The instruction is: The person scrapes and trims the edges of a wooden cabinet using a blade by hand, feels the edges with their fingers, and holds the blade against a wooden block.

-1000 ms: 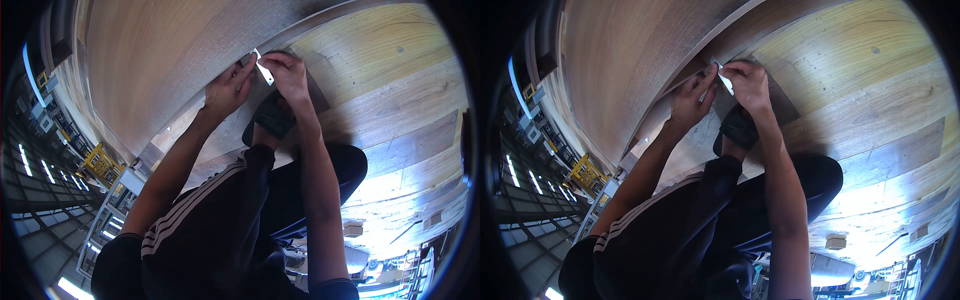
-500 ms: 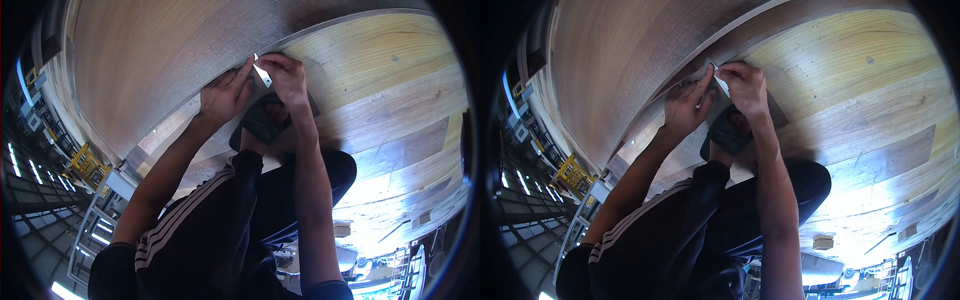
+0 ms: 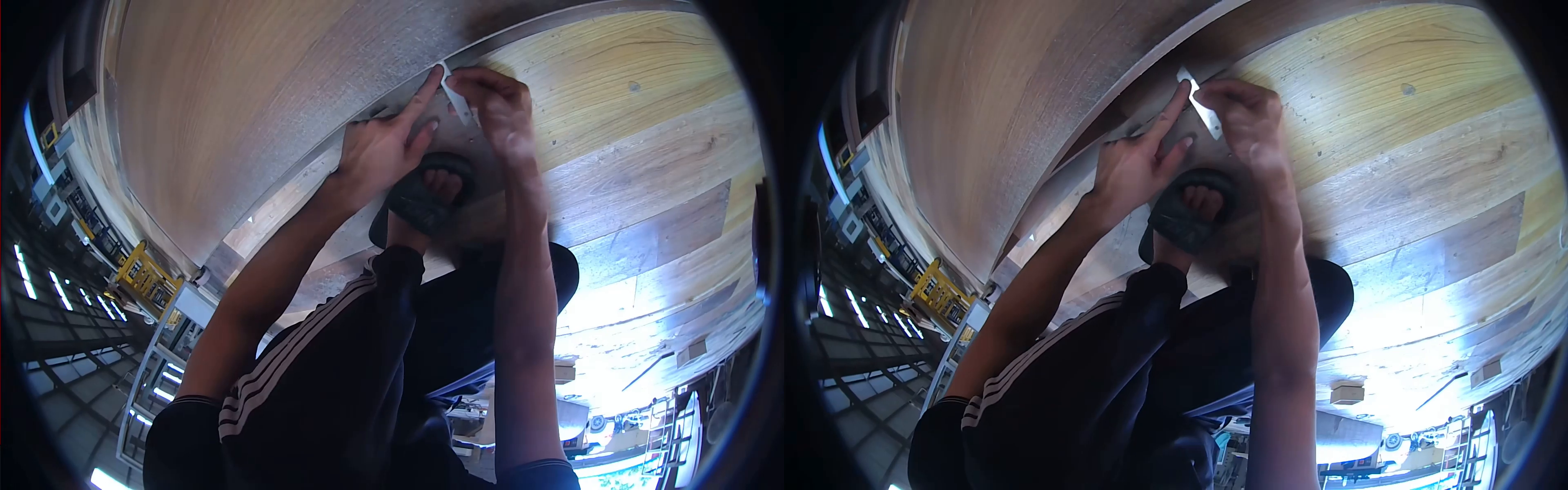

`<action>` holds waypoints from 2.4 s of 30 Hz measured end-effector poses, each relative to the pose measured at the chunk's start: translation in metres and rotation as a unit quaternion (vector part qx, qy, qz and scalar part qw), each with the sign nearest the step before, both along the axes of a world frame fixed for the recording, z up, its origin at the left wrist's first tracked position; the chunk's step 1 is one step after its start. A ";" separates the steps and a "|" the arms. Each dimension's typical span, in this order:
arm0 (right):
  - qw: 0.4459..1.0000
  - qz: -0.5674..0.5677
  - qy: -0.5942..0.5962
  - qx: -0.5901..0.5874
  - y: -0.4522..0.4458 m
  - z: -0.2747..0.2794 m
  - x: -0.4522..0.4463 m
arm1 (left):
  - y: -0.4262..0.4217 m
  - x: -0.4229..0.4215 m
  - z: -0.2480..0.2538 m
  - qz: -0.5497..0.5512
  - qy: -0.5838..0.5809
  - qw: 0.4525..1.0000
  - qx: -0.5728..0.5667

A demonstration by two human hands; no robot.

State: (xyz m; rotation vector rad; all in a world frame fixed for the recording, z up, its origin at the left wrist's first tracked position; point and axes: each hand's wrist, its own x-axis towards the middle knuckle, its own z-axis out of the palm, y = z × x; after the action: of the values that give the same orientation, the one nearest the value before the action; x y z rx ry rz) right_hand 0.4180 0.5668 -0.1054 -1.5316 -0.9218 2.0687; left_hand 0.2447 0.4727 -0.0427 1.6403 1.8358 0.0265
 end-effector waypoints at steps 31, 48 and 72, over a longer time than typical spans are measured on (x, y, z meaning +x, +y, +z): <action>0.999 0.039 0.008 0.027 -0.012 -0.004 -0.011 | -0.017 -0.018 -0.002 -0.028 0.036 0.998 0.039; 0.999 0.040 0.000 0.001 -0.002 0.001 -0.009 | -0.012 -0.018 -0.004 -0.041 0.026 0.997 0.068; 0.995 0.092 0.044 -0.020 -0.002 -0.019 -0.010 | -0.019 -0.025 -0.007 -0.022 0.007 0.998 0.058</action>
State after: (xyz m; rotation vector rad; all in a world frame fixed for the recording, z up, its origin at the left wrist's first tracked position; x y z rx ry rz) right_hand 0.4083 0.5648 -0.1243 -1.4095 -1.0278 2.2766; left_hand 0.2196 0.4538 -0.0499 1.7637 1.8381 0.1034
